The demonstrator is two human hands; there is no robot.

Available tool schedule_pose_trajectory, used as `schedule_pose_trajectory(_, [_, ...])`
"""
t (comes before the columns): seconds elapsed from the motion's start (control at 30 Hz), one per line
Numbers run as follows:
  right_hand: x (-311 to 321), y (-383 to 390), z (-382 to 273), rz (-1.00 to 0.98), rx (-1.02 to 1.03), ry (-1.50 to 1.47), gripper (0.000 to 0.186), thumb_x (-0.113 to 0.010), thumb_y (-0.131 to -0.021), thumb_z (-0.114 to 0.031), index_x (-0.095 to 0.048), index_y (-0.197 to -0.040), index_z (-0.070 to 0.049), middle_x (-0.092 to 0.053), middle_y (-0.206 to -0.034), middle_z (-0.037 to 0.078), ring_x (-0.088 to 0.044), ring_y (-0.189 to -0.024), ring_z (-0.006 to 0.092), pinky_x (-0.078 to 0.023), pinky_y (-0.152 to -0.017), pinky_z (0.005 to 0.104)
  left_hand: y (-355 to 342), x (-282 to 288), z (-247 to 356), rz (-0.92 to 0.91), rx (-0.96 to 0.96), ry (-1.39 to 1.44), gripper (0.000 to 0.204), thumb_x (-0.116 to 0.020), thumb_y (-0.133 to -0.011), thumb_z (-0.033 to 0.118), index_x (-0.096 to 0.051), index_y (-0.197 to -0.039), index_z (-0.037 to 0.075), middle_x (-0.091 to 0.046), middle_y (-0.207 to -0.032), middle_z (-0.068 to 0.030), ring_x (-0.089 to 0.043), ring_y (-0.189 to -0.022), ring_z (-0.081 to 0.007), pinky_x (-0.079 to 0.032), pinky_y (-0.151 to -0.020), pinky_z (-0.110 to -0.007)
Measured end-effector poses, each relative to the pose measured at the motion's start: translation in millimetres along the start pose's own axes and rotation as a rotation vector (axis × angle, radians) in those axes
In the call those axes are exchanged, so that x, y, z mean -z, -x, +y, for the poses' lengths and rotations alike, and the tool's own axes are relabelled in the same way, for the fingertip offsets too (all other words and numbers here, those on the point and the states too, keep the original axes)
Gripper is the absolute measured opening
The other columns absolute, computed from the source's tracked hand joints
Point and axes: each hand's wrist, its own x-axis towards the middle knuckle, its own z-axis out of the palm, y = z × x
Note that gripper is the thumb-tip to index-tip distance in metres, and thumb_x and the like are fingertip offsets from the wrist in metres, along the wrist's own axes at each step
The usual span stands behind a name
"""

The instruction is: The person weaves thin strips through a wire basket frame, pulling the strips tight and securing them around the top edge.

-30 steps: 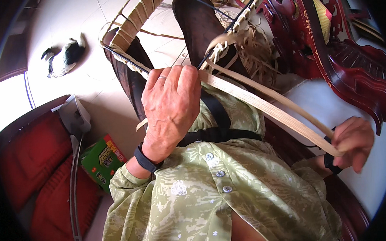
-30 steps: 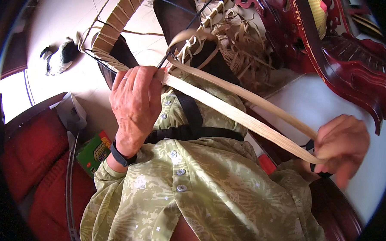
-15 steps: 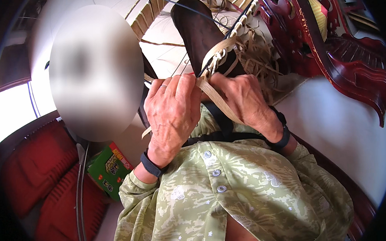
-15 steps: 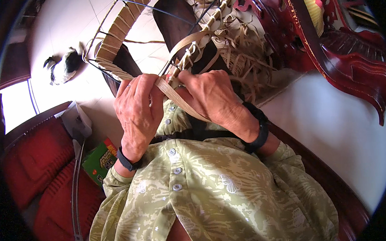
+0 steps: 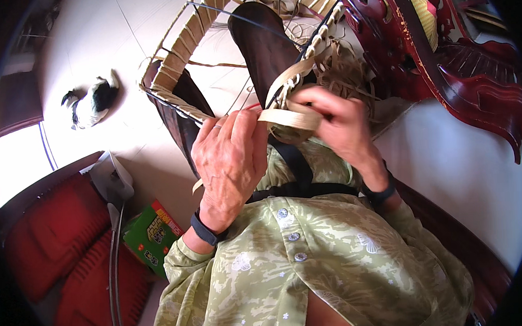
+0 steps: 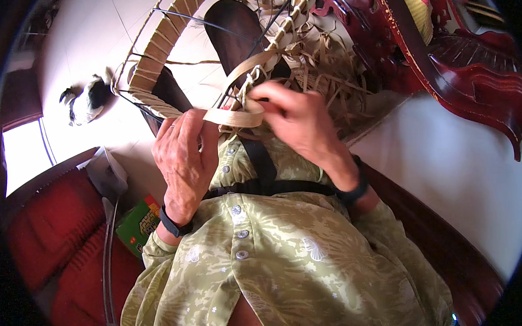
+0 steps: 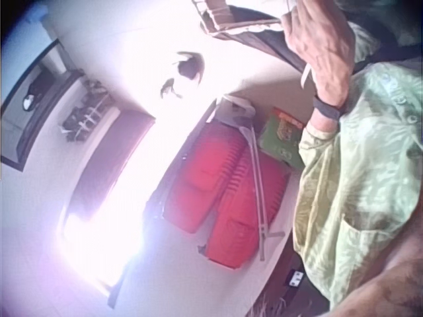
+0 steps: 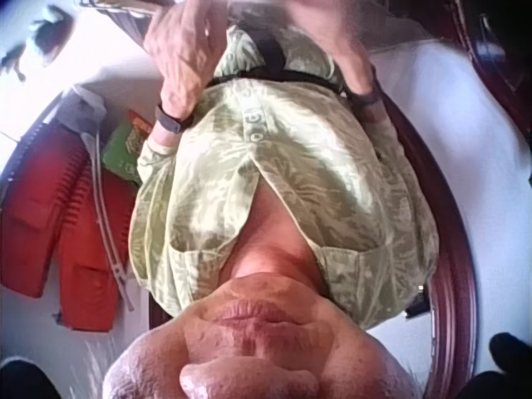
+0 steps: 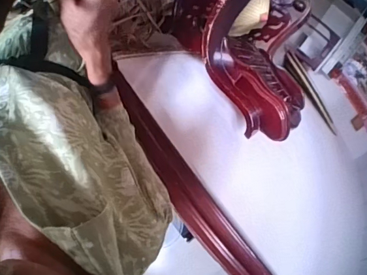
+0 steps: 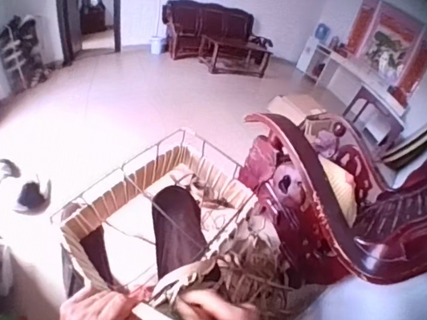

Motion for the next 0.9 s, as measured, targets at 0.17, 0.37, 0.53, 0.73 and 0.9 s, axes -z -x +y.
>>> schedule_pose_trajectory(0.17, [-1, -21, -15, -0.145, 0.129, 0.026, 0.013, -0.075, -0.090, -0.019, -0.068, -0.090, -0.007, -0.067, -0.074, 0.009, -0.069, -0.063, 0.0243, -0.051, -0.055, 0.0352, 5, -2, 0, 0.043, -0.009, -0.014, 0.023, -0.070, -0.081, 0.003, -0.064, -0.103, 0.003, -0.066, -0.086, -0.0095, -0.066, -0.078, -0.0246, -0.047, -0.071, -0.036])
schedule_pose_trajectory(0.37, [-3, -17, -15, -0.007, 0.093, 0.028, 0.024, -0.081, -0.085, -0.025, -0.065, -0.085, -0.008, -0.067, -0.075, 0.003, -0.068, -0.061, 0.0147, -0.052, -0.052, 0.0264, 12, -5, -3, 0.045, -0.020, -0.019, 0.025, -0.071, -0.079, 0.003, -0.064, -0.103, 0.001, -0.066, -0.088, -0.0105, -0.066, -0.082, -0.0265, -0.049, -0.075, -0.038])
schedule_pose_trajectory(0.53, [-35, -1, -23, 0.125, 0.255, 0.251, 0.031, -0.081, -0.083, -0.031, -0.064, -0.093, -0.008, -0.070, -0.082, 0.007, -0.070, -0.063, 0.0257, -0.053, -0.054, 0.0349, 10, -3, -4, 0.042, -0.040, -0.009, 0.024, -0.071, -0.078, 0.004, -0.064, -0.101, 0.003, -0.066, -0.087, -0.0094, -0.066, -0.081, -0.0259, -0.049, -0.075, -0.037])
schedule_pose_trajectory(0.73, [-38, -2, -26, 0.056, 0.014, -0.056, 0.020, -0.075, -0.090, -0.023, -0.071, -0.093, -0.004, -0.068, -0.071, 0.014, -0.069, -0.060, 0.0218, -0.051, -0.054, 0.0348, 7, -4, -4, 0.048, -0.018, 0.011, 0.023, -0.070, -0.080, 0.004, -0.065, -0.102, 0.004, -0.066, -0.084, -0.0082, -0.066, -0.078, -0.0250, -0.049, -0.073, -0.037])
schedule_pose_trajectory(0.9, [40, 16, 1, -0.057, -0.475, -0.537, 0.015, -0.063, -0.095, -0.019, -0.071, -0.089, -0.008, -0.054, -0.068, -0.007, -0.044, -0.052, 0.0025, -0.032, -0.044, 0.0196, 11, -5, -5, 0.053, 0.000, -0.008, 0.022, -0.072, -0.082, 0.005, -0.065, -0.102, 0.003, -0.067, -0.087, -0.0096, -0.067, -0.080, -0.0258, -0.049, -0.074, -0.037])
